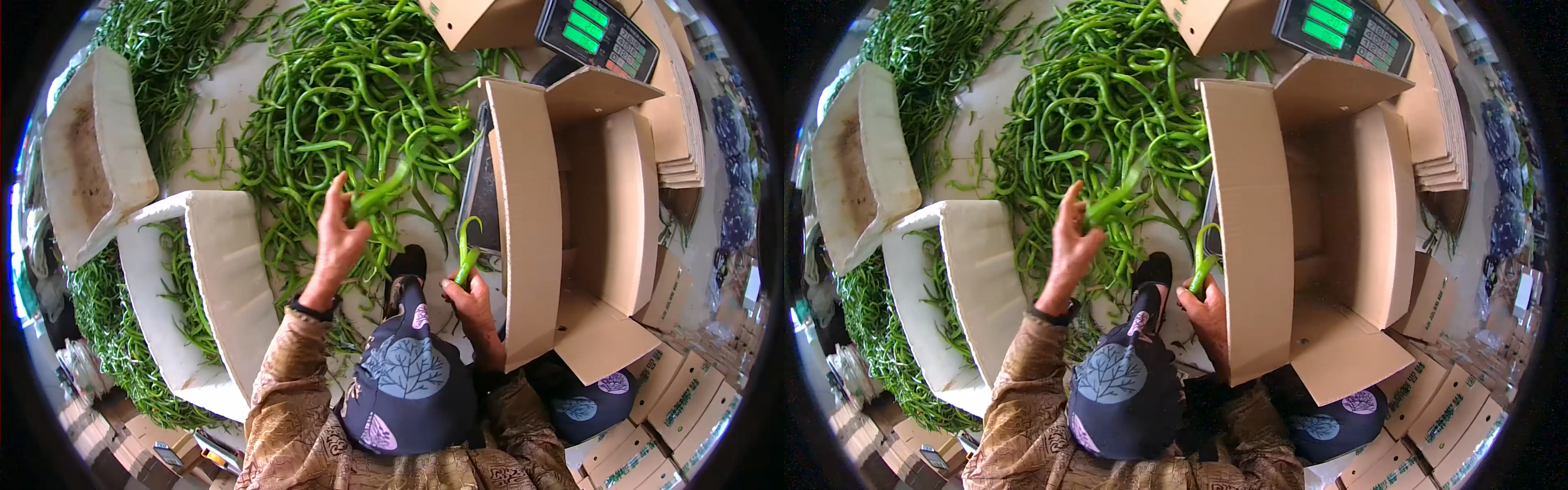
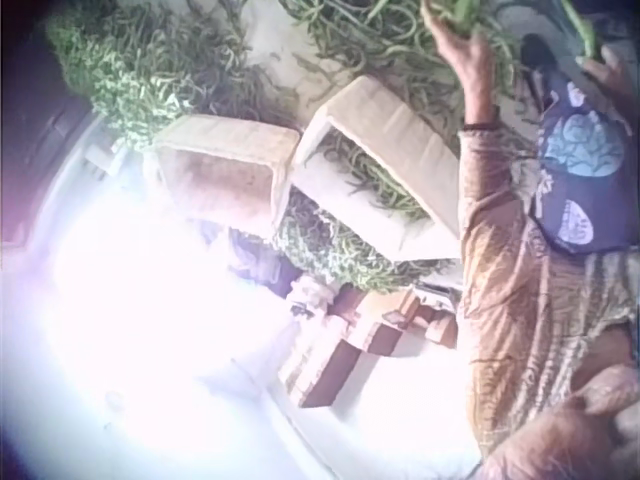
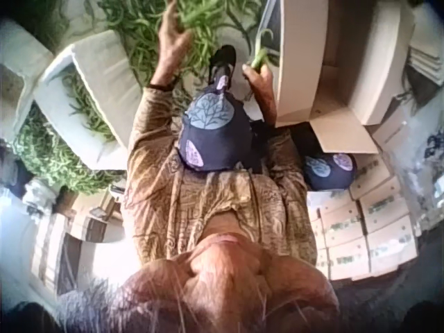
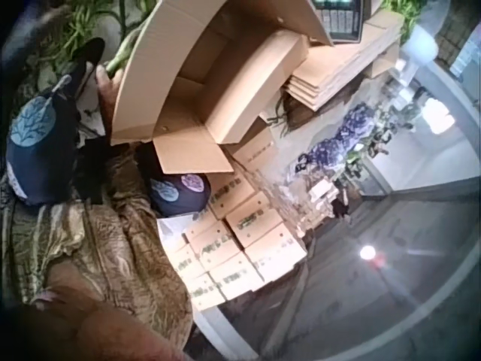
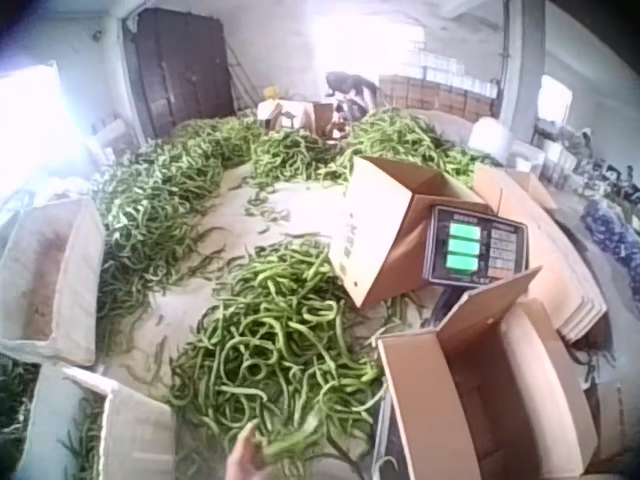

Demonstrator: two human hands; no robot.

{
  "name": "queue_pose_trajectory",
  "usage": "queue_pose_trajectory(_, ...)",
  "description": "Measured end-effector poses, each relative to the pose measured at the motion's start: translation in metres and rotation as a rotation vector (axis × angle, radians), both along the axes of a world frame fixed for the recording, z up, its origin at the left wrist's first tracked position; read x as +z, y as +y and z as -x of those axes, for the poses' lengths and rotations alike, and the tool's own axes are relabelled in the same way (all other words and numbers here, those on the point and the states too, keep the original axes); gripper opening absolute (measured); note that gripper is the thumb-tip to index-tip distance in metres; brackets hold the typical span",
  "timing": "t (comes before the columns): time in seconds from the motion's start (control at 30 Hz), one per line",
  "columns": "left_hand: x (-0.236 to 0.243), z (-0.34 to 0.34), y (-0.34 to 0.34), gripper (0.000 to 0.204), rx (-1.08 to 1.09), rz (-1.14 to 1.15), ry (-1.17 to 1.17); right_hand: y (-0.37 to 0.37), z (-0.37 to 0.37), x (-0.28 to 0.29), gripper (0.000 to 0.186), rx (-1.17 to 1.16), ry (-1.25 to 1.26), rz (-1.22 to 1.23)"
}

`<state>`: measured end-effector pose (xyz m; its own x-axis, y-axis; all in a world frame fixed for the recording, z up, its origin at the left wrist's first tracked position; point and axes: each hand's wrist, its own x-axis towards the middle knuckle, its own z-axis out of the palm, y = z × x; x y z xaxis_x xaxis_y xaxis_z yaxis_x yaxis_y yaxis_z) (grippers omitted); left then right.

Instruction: Packing green chili peppers into boxes, weighing them on a scale, and sealing the boxes with tape.

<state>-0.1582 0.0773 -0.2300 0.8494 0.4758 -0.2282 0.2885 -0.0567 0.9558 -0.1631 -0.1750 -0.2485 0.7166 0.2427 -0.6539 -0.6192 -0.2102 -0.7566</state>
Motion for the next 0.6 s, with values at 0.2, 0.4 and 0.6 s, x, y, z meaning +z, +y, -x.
queue_pose_trajectory(0.2, 0.055, 0.033, 0.050, 0.060, 0.200, 0.693, -0.306, 0.015, -0.002, 0.022, 0.021, 0.050, -0.234, 0.054)
queue_pose_trajectory(0.4, 0.095, 0.044, 0.070, 0.057, 0.103, 1.251, -0.643, 0.022, -0.004, 0.042, 0.023, 0.022, -0.420, 0.085)
queue_pose_trajectory(0.6, 0.159, 0.049, 0.069, 0.060, 0.014, 1.426, -0.794, 0.037, -0.004, 0.084, 0.018, -0.028, -0.370, -0.039)
